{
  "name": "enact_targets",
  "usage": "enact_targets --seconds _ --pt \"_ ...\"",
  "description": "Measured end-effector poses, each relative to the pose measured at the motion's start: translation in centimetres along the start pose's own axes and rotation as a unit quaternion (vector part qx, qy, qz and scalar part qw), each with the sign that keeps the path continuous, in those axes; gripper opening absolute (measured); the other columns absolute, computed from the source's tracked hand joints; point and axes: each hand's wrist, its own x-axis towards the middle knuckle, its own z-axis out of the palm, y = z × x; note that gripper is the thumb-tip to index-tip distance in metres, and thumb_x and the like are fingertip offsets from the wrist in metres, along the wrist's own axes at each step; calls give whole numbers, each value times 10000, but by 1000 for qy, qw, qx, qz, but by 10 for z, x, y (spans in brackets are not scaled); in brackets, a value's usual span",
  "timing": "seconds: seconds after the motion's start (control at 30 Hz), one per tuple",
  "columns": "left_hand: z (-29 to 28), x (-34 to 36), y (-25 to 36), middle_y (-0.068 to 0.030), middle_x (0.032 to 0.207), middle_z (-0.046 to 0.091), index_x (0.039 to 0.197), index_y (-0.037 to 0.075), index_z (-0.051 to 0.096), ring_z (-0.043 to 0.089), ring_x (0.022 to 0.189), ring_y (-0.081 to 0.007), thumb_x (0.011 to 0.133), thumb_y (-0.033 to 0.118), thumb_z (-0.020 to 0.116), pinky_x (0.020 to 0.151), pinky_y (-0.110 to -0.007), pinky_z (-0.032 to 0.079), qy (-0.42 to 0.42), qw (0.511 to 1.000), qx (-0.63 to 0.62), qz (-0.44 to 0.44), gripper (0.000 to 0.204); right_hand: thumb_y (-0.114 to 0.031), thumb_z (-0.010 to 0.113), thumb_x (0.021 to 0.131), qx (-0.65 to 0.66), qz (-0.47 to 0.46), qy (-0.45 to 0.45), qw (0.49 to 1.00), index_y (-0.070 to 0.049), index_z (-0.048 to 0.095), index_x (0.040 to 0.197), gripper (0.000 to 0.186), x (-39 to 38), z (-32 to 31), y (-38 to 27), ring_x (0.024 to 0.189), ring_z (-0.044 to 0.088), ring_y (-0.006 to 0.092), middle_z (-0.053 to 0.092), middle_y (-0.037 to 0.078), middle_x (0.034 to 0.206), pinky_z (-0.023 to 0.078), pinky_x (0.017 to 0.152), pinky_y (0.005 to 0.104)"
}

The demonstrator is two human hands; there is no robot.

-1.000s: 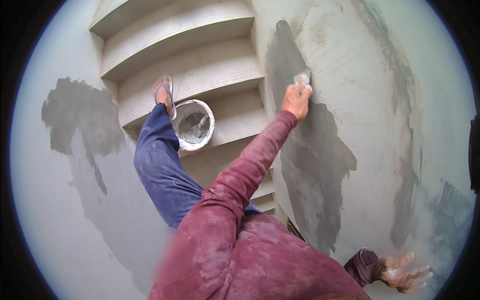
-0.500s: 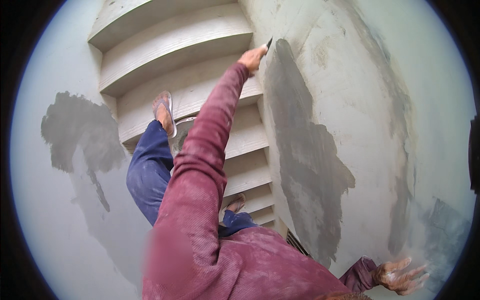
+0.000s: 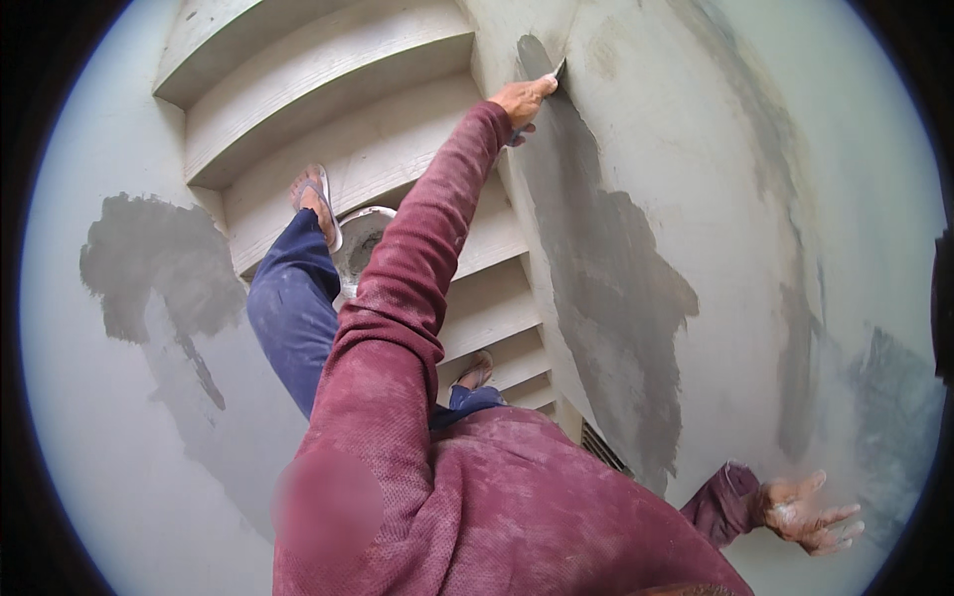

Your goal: The person applies plaster to a wall using a trowel and a smaller scraper. They repeatedly scoop plaster from a bucket and spread it onto the wall surface, smoothing it with the trowel.

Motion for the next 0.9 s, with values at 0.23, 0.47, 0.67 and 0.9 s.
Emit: enact_targets --seconds 0.23,0.47,0.67,0.9 --pt "81 -64 -40 -139 1169 475 1243 106 424 533 864 -281 803 554 437 620 -446 439 -15 998 -60 -6 628 -177 611 661 100 17 89 991 36 499 1163 557 -7 -3 6 1222 262 324 402 225 1248 183 993 513" --pt "136 -133 -80 -229 956 581 1069 20 550 570 867 -291 859 420 422 774 -360 435 -98 983 60 141 469 -204 605 670 131 -7 117 984 18 477 1190 579 -8 -3 13 1239 251 319 416 214 1247 165 1011 492" --pt "73 -118 -103 -146 1086 544 1202 88 481 551 875 -251 855 471 417 713 -367 474 -169 976 91 98 521 -220 571 749 125 -20 60 990 -8 502 1169 475 -14 -19 29 1208 328 339 431 205 1245 203 1004 508" --pt "-66 35 -75 -73 1104 505 1285 239 394 548 797 -201 846 525 376 541 -368 468 75 989 59 113 524 -265 467 859 12 -40 7 999 -29 443 1237 446 -30 -27 48 1172 398 338 465 166 1238 229 1005 448"
